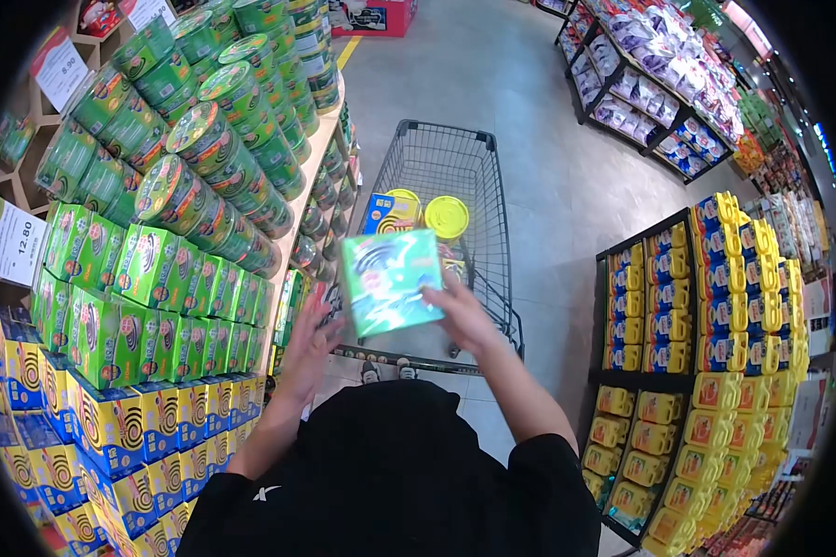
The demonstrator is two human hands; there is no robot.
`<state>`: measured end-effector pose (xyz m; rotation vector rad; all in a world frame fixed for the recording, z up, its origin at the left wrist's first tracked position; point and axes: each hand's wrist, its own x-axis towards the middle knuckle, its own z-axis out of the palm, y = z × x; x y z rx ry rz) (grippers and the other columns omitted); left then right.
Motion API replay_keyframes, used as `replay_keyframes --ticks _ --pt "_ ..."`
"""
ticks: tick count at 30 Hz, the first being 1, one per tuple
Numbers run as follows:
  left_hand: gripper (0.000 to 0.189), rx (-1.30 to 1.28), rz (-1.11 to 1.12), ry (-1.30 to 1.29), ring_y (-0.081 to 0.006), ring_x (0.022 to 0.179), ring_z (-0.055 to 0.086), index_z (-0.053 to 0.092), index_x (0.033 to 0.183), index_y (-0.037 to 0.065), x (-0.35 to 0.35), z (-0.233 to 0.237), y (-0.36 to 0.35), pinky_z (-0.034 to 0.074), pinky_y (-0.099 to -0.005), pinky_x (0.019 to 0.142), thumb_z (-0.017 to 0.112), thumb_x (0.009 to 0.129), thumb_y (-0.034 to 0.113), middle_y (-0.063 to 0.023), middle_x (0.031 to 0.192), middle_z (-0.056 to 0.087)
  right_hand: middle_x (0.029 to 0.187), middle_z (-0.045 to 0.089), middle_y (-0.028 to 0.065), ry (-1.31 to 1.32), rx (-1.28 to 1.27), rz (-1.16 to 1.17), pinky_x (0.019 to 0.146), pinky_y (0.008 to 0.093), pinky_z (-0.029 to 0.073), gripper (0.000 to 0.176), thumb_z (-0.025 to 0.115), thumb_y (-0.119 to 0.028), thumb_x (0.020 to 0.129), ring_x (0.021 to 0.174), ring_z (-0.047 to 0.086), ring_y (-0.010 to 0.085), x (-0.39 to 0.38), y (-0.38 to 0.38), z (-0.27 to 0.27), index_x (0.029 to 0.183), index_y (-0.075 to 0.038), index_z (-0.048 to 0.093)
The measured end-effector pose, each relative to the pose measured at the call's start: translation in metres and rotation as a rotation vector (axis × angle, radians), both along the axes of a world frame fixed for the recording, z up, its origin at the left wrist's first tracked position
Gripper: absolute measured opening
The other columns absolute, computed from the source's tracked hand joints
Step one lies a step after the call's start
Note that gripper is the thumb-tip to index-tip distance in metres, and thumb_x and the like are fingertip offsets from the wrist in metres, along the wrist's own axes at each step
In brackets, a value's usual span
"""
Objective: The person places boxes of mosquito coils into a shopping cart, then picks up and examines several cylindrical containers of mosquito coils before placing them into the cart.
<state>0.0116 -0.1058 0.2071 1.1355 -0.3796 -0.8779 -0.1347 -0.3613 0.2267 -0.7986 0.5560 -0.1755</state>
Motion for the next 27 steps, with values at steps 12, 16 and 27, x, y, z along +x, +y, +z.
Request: replay_keyframes --ticks 12,16,27 --pt "0.058 0.258 0.457 0.143 -0.0253 0.109 0.062 0.029 0.151 0.007 0.010 -0.001 0.035 0.049 -0.0397 0.094 0.054 0.101 0.019 -0.0162 0.129 0.057 0.134 0.054 0.0074 0.075 -0.130 -0.256 0.096 0.0536 0.047 0.052 0.063 -0.034 0.098 0.116 0.057 0.0295 0.032 -0.205 -0.134 0.143 -0.017 0.043" --pt "0.055 0.324 0.560 0.185 -0.0249 0.106 0.063 0.032 0.149 0.007 0.006 -0.002 0.041 0.050 -0.0386 0.092 0.054 0.101 0.020 -0.0153 0.123 0.060 0.134 0.054 0.0047 0.139 -0.074 -0.230 0.095 0.0505 0.044 0.053 0.063 -0.033 0.098 0.116 0.055 0.0278 0.042 -0.214 -0.181 0.145 -0.022 0.042" --pt "0.052 0.371 0.665 0.239 -0.0243 0.104 0.064 0.032 0.147 0.007 0.005 -0.004 0.036 0.051 -0.0379 0.089 0.053 0.101 0.020 -0.0158 0.120 0.061 0.141 0.050 0.0071 0.273 0.018 -0.152 0.099 0.0529 0.041 0.067 0.065 -0.030 0.097 0.123 0.052 0.0293 0.038 -0.212 -0.255 0.155 -0.022 0.031"
